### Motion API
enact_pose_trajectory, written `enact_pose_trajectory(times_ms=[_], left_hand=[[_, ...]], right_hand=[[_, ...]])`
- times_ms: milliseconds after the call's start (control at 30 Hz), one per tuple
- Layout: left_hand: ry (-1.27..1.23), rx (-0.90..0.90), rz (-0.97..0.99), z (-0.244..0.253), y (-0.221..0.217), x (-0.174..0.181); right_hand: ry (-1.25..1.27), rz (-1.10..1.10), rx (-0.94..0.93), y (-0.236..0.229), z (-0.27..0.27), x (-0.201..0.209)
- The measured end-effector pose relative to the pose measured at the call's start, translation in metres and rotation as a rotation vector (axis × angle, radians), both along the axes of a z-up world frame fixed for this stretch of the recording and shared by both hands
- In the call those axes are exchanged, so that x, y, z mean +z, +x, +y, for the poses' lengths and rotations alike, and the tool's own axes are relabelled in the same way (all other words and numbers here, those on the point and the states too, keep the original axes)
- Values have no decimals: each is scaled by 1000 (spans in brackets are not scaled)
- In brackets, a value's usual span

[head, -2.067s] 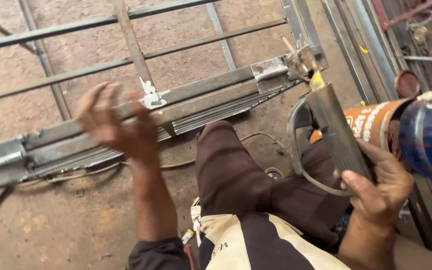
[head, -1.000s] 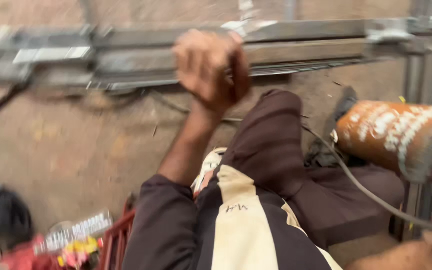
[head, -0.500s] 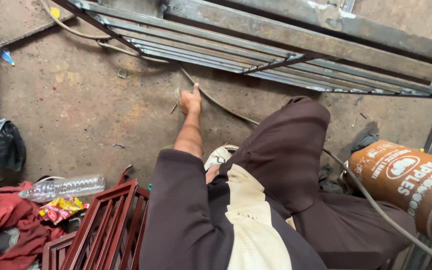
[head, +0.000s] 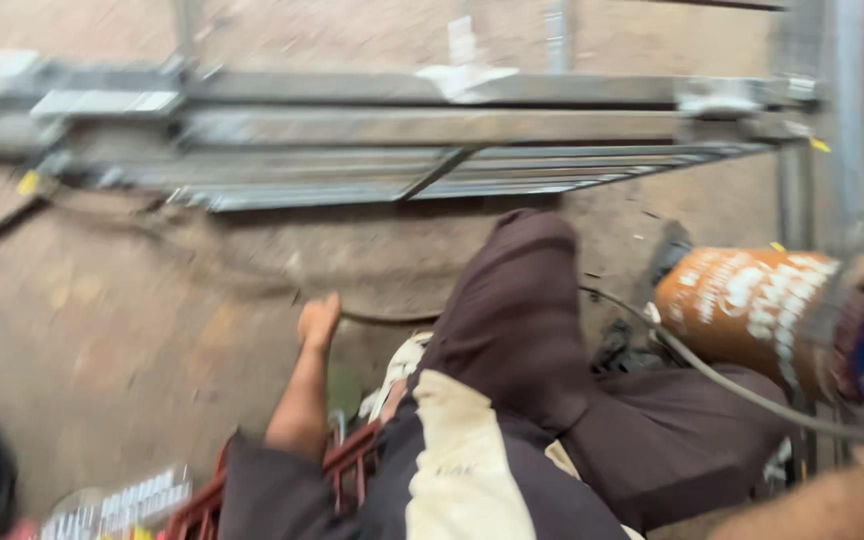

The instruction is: The person welds a metal frame using a welding torch, positioning a metal piece and creating sparks. They adjust the frame and continue welding different sections.

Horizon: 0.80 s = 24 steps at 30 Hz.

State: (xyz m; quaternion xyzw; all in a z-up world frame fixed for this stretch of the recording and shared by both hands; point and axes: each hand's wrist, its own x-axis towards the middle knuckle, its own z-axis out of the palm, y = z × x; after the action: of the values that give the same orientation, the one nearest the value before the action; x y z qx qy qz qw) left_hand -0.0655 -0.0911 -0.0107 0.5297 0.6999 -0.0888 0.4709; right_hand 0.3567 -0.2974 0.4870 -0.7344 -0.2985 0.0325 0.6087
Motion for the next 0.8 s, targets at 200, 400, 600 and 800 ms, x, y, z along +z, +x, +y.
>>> enact_pose_trajectory(times_ms=[200,400,600,800], left_hand=[[533,-278,-366,-17,97,107],[1245,-334,-1083,50,177,317],[1353,-434,-1113,74,207,398],[1446,-809,-657,81,285,418]], right_hand=[[-79,-55,3,-52,-10,26],[-192,-189,4,-65,-10,21],[-207,-168,1,-64,-25,8],[-108,-143,-21,-55,-36,1]])
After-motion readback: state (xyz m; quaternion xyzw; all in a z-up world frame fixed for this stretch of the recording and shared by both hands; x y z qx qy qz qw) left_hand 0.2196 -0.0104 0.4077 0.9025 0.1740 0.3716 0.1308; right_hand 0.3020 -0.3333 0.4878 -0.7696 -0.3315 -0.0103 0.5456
